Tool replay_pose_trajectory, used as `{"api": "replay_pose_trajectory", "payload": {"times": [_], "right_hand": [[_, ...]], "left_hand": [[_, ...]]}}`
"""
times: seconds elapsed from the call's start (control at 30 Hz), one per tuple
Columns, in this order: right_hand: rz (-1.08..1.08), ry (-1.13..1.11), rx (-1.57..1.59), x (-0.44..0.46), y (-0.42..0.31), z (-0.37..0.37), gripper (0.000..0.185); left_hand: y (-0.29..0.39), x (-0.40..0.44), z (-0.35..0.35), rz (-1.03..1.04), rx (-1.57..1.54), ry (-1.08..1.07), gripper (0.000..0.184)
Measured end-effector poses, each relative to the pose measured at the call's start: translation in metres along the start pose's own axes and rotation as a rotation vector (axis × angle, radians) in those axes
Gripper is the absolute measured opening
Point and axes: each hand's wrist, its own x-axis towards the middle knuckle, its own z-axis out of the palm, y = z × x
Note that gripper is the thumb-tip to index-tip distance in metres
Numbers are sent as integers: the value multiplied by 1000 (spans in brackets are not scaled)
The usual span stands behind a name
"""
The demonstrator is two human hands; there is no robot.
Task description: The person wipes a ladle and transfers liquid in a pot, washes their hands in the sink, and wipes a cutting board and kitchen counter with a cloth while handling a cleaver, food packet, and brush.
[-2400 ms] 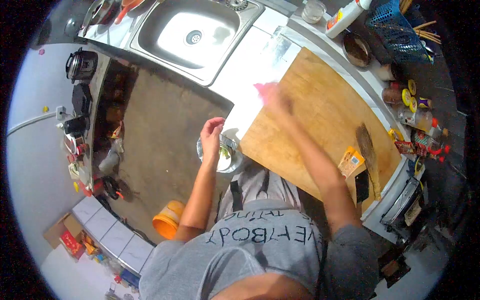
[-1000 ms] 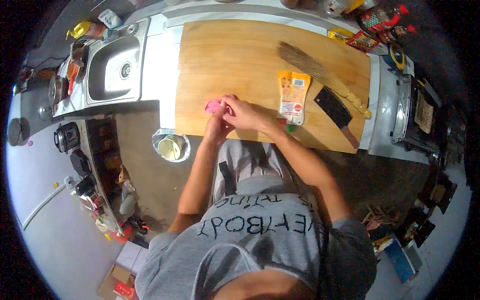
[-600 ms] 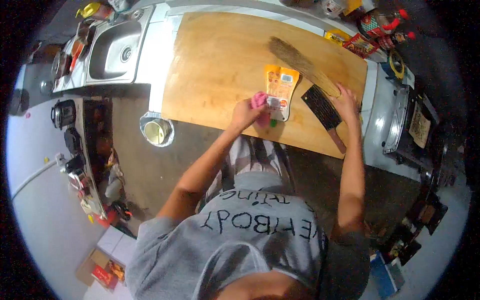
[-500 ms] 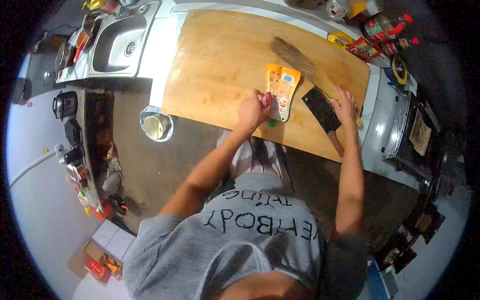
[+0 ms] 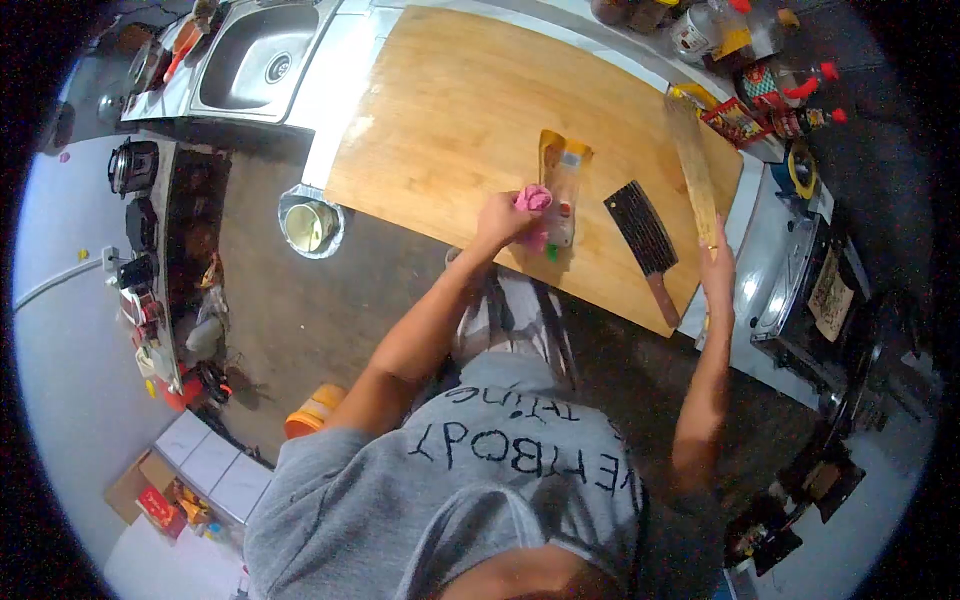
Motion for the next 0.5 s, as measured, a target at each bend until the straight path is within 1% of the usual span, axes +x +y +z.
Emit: {"api": "replay_pose_trajectory", "payload": {"times": [0.07,0.1,0.13,0.17,0.2,0.23,0.27,0.3,0.33,0.37,0.4,0.43,0.47,0.5], "right_hand": [[-46,16,61,-6,-6,19,54],[-37,18,26,-13,-28,36,54],[-28,21,-9,-20,-53,52,55],[40,-145,36,-26,-86,58,55],[113,-313,84,-38,-124,63,55],[48,-344,101,-59,-160,73,47],[-137,-269,224,-79,-175,106,41],[-230,-364,240,-99,-190,142,43],[-321,-463,264,-119,-205,178,45],[-406,-564,294,-140,-219,214,48],[-522,-569,170,-147,-243,205,48],[-639,-562,51,-154,-268,194,49],[-539,-591,156,-155,-276,179,51],[-434,-621,254,-157,-273,170,54]], "left_hand": [[13,-28,-31,-110,-470,-112,31],[13,-36,-44,-180,-494,-102,27],[9,-46,-62,-167,-525,-109,30],[-13,-50,-66,-167,-622,-54,34],[-9,-68,-93,-114,-773,-108,38],[-27,-80,-108,-161,-858,-48,41],[-18,-105,-133,-157,-1058,-18,44],[-26,-119,-151,-103,-1080,57,45],[-26,-136,-168,-109,-1091,214,44],[-45,-149,-186,-165,-1144,222,46],[-68,-157,-205,-137,-1201,143,43],[-61,-171,-216,-137,-1209,272,41],[-64,-178,-223,-79,-1231,377,42],[-65,-188,-232,-85,-1215,436,42]]}}
